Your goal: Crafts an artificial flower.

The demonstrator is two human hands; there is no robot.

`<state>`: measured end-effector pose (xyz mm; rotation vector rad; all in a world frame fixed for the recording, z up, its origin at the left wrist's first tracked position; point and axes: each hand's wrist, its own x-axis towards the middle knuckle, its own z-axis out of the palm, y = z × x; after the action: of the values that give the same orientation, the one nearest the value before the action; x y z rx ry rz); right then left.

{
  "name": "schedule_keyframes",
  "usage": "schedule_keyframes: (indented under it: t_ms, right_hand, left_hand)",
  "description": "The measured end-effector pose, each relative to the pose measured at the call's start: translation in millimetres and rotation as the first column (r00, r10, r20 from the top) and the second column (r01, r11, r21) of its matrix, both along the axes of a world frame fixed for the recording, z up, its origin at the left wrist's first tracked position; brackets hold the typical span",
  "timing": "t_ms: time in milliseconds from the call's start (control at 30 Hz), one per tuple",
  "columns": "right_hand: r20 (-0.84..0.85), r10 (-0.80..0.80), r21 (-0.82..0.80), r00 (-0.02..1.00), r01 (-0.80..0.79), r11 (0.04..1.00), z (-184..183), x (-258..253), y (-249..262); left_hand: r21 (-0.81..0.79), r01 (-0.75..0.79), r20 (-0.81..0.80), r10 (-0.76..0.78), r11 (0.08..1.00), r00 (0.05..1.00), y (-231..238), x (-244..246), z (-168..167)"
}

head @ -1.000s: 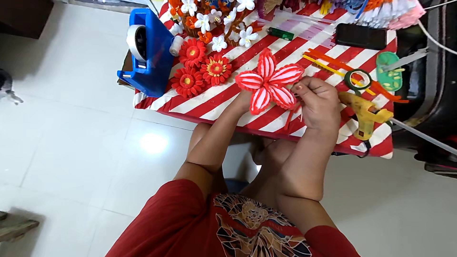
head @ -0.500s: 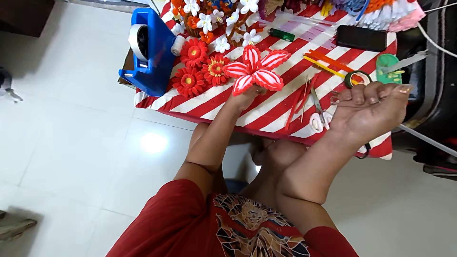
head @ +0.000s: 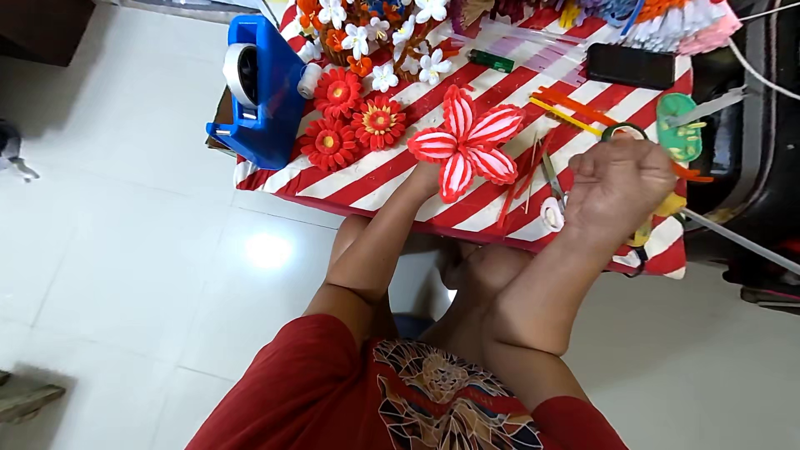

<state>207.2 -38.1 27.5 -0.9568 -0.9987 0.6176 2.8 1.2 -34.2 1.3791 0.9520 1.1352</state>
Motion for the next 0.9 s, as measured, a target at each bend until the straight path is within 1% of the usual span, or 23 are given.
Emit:
schedule_keyframes:
  t_ms: [67,133,200,233,267,300,333,367,400,433,467,500,533,567,600,633,667,700,733,767,800,833,900]
  right_hand:
    - [0.158,0.149,-0.093,0.976,-0.136,0.986,-4,3,1]
    - [0.161,0.251,-0.173,0.954,-0.223,0.959,-6,-1,3]
    - [0.154,0.276,-0.236,0.949,-0.236,0.943,-7,-9,5]
    - [0.180,0.311,-0.272,0.933,-0.256,0.927,-7,-11,5]
    - [0.221,0.363,-0.303,0.905,-0.290,0.908,-8,-13,5]
    - [0.255,0.422,-0.323,0.870,-0.334,0.885,-9,-14,5]
    - [0.270,0.467,-0.326,0.842,-0.377,0.867,-10,-16,6]
    - [0.265,0.489,-0.320,0.831,-0.403,0.857,-10,-18,6]
    - [0.238,0.495,-0.312,0.836,-0.417,0.854,-10,-20,6]
    - [0.202,0.492,-0.295,0.847,-0.426,0.855,-11,-21,6]
    - [0.166,0.478,-0.269,0.863,-0.427,0.864,-12,-21,8]
    - [0.137,0.451,-0.246,0.882,-0.410,0.878,-13,-21,9]
    - [0.109,0.423,-0.227,0.900,-0.392,0.892,-13,-20,10]
    - [0.079,0.399,-0.209,0.914,-0.376,0.903,-14,-19,10]
    - [0.053,0.378,-0.192,0.924,-0.362,0.912,-15,-18,11]
    - [0.032,0.357,-0.178,0.934,-0.346,0.921,-16,-18,12]
    - [0.020,0.339,-0.170,0.940,-0.331,0.928,-16,-19,12]
    - [0.014,0.329,-0.168,0.944,-0.322,0.932,-16,-20,13]
    - [0.015,0.325,-0.172,0.946,-0.318,0.933,-15,-22,13]
    - [0.021,0.333,-0.179,0.943,-0.324,0.929,-14,-24,12]
    - [0.031,0.360,-0.187,0.932,-0.349,0.918,-13,-25,11]
    - [0.035,0.407,-0.193,0.913,-0.394,0.899,-12,-25,10]
    - [0.011,0.492,-0.224,0.871,-0.477,0.850,-10,-27,10]
  left_hand:
    - [-0.160,-0.009,0.024,0.013,0.987,1.000,-12,-3,32]
    - [-0.187,0.004,-0.018,-0.008,0.982,1.000,-14,-5,37]
    - [-0.130,0.031,-0.116,-0.046,0.991,0.992,-11,-6,30]
    - [-0.054,0.057,-0.156,-0.065,0.997,0.986,-7,-7,19]
    - [0.079,0.076,-0.180,-0.061,0.994,0.982,-2,-6,-1]
    - [0.162,0.077,-0.214,-0.041,0.984,0.976,1,-5,-10]
    - [0.116,0.075,-0.262,-0.042,0.990,0.964,-1,-5,0]
    - [-0.008,0.065,-0.316,-0.064,0.998,0.947,-7,-5,22]
    - [-0.065,0.060,-0.360,-0.080,0.996,0.930,-11,-5,34]
    - [-0.024,0.078,-0.419,-0.081,0.997,0.904,-13,-6,39]
    - [0.094,0.117,-0.453,-0.063,0.989,0.889,-13,-7,39]
    - [0.252,0.124,-0.384,-0.019,0.960,0.923,-11,-6,36]
    - [0.340,0.110,-0.235,-0.029,0.934,0.971,-6,-4,34]
    - [0.326,0.115,-0.070,-0.097,0.938,0.993,-2,0,34]
    - [0.265,0.153,0.068,-0.176,0.952,0.982,1,3,31]
    - [0.200,0.199,0.162,-0.233,0.959,0.959,2,5,28]
    - [0.178,0.245,0.223,-0.281,0.953,0.933,4,6,19]
    - [0.206,0.275,0.276,-0.325,0.939,0.904,8,8,2]
    - [0.214,0.297,0.290,-0.351,0.931,0.890,9,9,-7]
    - [0.194,0.302,0.287,-0.348,0.933,0.892,7,8,-6]
    - [0.164,0.286,0.263,-0.322,0.944,0.910,2,6,3]
    - [0.130,0.260,0.197,-0.282,0.957,0.939,-5,3,19]
    - [0.144,0.200,0.083,-0.214,0.969,0.973,-8,0,31]
